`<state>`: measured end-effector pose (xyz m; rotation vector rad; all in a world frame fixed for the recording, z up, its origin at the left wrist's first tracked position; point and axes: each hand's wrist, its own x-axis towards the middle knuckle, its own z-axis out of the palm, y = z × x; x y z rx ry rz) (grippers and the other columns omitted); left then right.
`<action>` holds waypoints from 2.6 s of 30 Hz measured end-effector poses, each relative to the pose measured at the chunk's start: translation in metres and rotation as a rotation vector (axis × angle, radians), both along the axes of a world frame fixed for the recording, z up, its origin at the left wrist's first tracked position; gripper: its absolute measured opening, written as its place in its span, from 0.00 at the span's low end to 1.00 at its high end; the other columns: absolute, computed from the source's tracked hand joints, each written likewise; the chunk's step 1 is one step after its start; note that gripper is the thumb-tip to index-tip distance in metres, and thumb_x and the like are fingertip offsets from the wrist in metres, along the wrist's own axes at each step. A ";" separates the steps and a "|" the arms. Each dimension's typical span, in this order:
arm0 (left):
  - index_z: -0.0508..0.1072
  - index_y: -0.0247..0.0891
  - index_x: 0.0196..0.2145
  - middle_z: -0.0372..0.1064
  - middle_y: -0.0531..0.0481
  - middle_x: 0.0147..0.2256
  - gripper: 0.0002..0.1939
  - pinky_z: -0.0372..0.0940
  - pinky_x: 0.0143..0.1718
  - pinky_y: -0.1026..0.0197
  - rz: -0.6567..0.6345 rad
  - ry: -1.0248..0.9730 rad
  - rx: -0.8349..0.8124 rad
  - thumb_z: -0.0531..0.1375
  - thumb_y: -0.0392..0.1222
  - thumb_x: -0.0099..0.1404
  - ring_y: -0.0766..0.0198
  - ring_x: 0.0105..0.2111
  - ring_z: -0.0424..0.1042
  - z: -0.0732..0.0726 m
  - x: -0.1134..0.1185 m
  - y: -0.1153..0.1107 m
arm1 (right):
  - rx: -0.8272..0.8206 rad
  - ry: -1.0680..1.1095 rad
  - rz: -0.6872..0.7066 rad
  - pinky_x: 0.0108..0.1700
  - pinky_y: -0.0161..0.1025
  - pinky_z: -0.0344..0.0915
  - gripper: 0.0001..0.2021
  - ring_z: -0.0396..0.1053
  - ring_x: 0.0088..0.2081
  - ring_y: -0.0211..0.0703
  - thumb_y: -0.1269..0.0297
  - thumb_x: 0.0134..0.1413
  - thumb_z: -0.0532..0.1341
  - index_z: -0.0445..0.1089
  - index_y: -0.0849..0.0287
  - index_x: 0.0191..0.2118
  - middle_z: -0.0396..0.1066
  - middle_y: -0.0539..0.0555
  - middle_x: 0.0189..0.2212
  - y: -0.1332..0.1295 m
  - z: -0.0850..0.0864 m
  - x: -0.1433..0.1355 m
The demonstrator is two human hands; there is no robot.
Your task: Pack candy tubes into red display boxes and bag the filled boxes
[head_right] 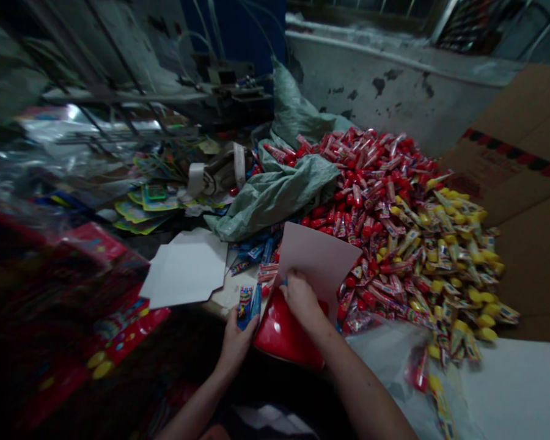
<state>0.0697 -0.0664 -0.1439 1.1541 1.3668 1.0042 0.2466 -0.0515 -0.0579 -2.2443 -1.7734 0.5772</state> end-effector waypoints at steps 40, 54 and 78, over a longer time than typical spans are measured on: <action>0.68 0.36 0.45 0.73 0.44 0.44 0.22 0.64 0.48 0.55 -0.345 -0.165 -0.128 0.60 0.52 0.58 0.54 0.45 0.71 0.058 0.019 -0.039 | 0.677 0.230 0.111 0.55 0.42 0.67 0.19 0.68 0.53 0.44 0.70 0.60 0.55 0.62 0.58 0.57 0.69 0.59 0.51 -0.120 -0.052 -0.018; 0.64 0.41 0.44 0.72 0.47 0.36 0.12 0.63 0.37 0.58 -0.709 0.867 0.311 0.48 0.46 0.68 0.54 0.38 0.73 0.122 -0.018 0.030 | 0.197 -0.009 -0.342 0.28 0.35 0.58 0.15 0.75 0.30 0.48 0.53 0.62 0.56 0.68 0.61 0.43 0.75 0.58 0.28 -0.036 -0.030 -0.002; 0.68 0.39 0.46 0.67 0.44 0.48 0.20 0.61 0.52 0.55 -1.272 0.728 0.727 0.59 0.29 0.55 0.55 0.51 0.66 0.092 0.036 0.090 | 0.373 0.199 -0.120 0.41 0.37 0.63 0.12 0.71 0.37 0.44 0.57 0.62 0.56 0.67 0.59 0.42 0.74 0.55 0.35 -0.020 -0.047 0.021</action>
